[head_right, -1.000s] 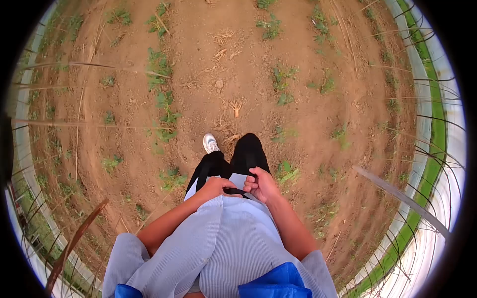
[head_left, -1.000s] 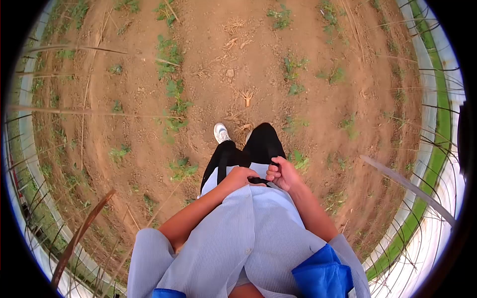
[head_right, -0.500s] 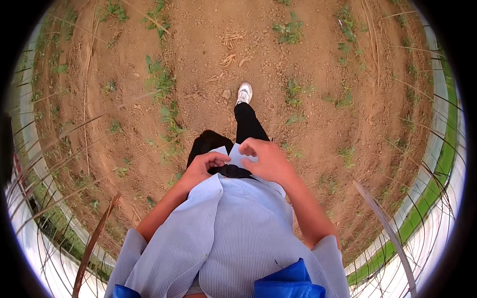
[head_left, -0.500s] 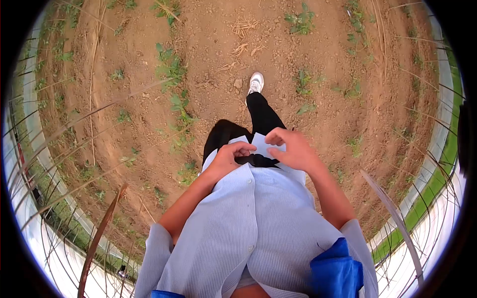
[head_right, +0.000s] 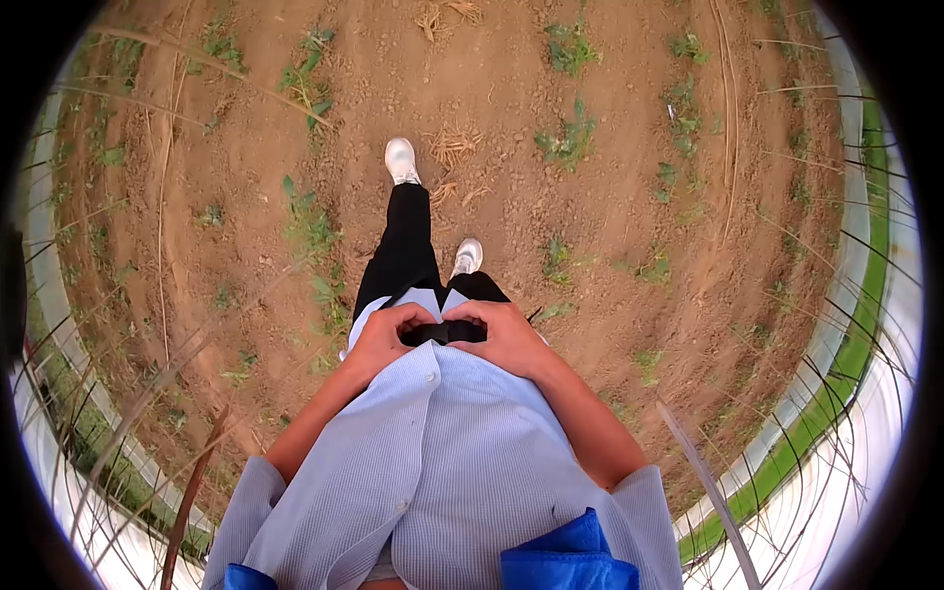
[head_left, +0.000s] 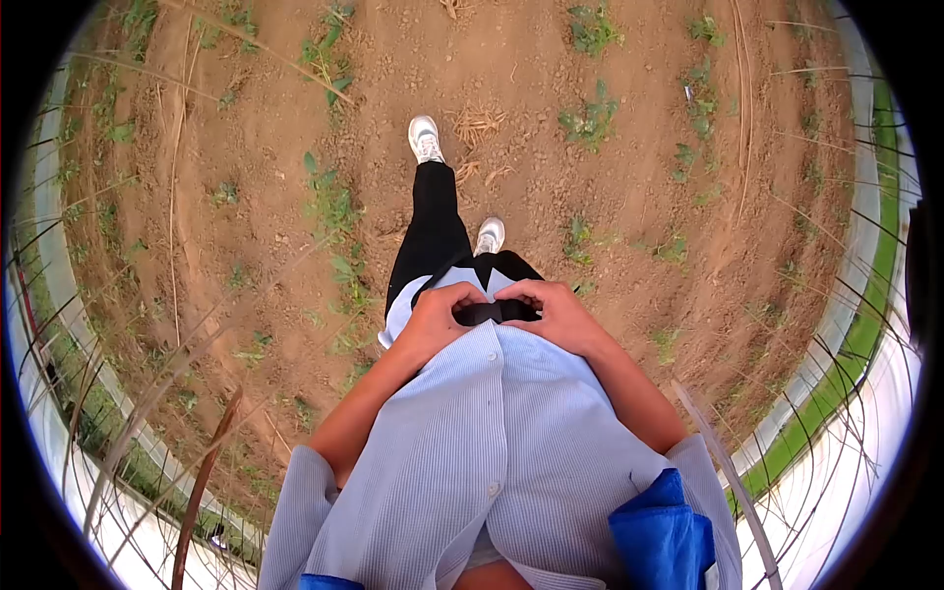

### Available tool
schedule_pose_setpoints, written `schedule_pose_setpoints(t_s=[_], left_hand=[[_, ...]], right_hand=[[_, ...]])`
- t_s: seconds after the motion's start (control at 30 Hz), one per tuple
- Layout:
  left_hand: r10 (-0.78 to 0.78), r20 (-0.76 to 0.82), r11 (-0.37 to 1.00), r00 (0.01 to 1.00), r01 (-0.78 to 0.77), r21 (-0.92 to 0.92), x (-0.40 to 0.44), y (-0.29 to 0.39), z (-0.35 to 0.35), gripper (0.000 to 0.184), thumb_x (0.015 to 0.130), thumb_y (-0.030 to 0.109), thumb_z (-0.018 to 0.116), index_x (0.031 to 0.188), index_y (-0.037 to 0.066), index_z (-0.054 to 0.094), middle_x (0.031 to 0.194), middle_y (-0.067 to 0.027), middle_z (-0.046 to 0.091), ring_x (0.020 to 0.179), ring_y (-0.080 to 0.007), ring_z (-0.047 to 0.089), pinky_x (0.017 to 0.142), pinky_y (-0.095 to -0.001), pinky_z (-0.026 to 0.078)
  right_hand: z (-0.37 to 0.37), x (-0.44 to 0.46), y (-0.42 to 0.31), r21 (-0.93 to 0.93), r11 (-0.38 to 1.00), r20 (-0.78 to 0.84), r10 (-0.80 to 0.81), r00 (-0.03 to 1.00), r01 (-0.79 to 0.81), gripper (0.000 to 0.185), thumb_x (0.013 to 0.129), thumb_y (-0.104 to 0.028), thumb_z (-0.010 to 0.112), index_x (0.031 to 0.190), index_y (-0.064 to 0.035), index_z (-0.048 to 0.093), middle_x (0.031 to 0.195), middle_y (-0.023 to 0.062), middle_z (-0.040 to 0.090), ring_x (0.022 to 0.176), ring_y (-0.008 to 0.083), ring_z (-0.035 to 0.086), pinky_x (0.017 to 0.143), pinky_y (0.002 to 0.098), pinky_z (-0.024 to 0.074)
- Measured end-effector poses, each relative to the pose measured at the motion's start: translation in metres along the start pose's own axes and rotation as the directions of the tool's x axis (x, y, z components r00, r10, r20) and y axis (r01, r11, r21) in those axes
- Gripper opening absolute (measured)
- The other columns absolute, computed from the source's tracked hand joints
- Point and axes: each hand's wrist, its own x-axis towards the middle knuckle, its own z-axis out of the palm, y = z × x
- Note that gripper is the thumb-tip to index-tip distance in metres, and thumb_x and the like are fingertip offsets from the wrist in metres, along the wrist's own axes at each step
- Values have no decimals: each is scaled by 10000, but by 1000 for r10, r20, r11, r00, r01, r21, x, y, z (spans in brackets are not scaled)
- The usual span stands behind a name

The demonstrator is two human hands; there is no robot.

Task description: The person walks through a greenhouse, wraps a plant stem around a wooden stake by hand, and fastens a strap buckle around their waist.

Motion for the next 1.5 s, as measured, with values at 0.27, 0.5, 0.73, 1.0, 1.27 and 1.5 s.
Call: schedule_pose_setpoints(t_s=[0.27,0.5,0.73,1.0,1.27,1.5], left_hand=[[232,38,972,972,-231,-27,121,113,-125,322,815,82,854,1067,13,666,904,-30,660,840,-119,616,785,-283,518],[69,-54,993,996,-74,-96,174,166,-187,463,731,73,918,1127,70,679,948,17,664,890,-83,614,855,-255,510],[-100,-78,906,992,58,-419,201,207,-210,101,984,95,692,1071,53,663,857,15,602,729,-76,531,640,-267,446],[-218,-50,856,975,167,-490,216,222,-268,396,1088,358,526,820,68,536,703,-62,578,670,-204,635,659,-378,540],[22,152,741,988,-119,661,215,247,-231,415,984,387,626,1041,-24,634,836,-280,687,875,-459,697,785,-536,546],[184,-105,927,977,-137,348,204,231,-216,818,709,249,917,1350,44,451,894,-169,634,868,-323,681,776,-417,557]], right_hand=[[-71,126,-96,31,995,-120,-88,989,92,491,817,-73,861,1273,-22,683,1075,89,740,924,142,700,835,312,567],[-138,174,-136,393,915,-308,38,951,91,468,898,-90,821,1331,-12,662,1081,-2,703,910,53,619,803,255,527],[-186,203,-166,463,886,-191,117,974,-16,491,975,-171,740,1417,-15,596,1004,-6,648,842,80,576,752,254,497],[-194,233,-192,320,941,-92,147,985,-110,300,943,-201,759,1209,-84,688,812,-63,478,647,51,385,539,230,303],[-164,262,-221,367,879,89,291,953,-303,285,1049,-310,648,1158,-49,683,802,-44,566,574,22,327,494,210,248],[-138,275,-212,272,913,194,256,947,-302,386,911,-279,786,1172,1,734,919,25,688,710,76,550,646,244,425]])
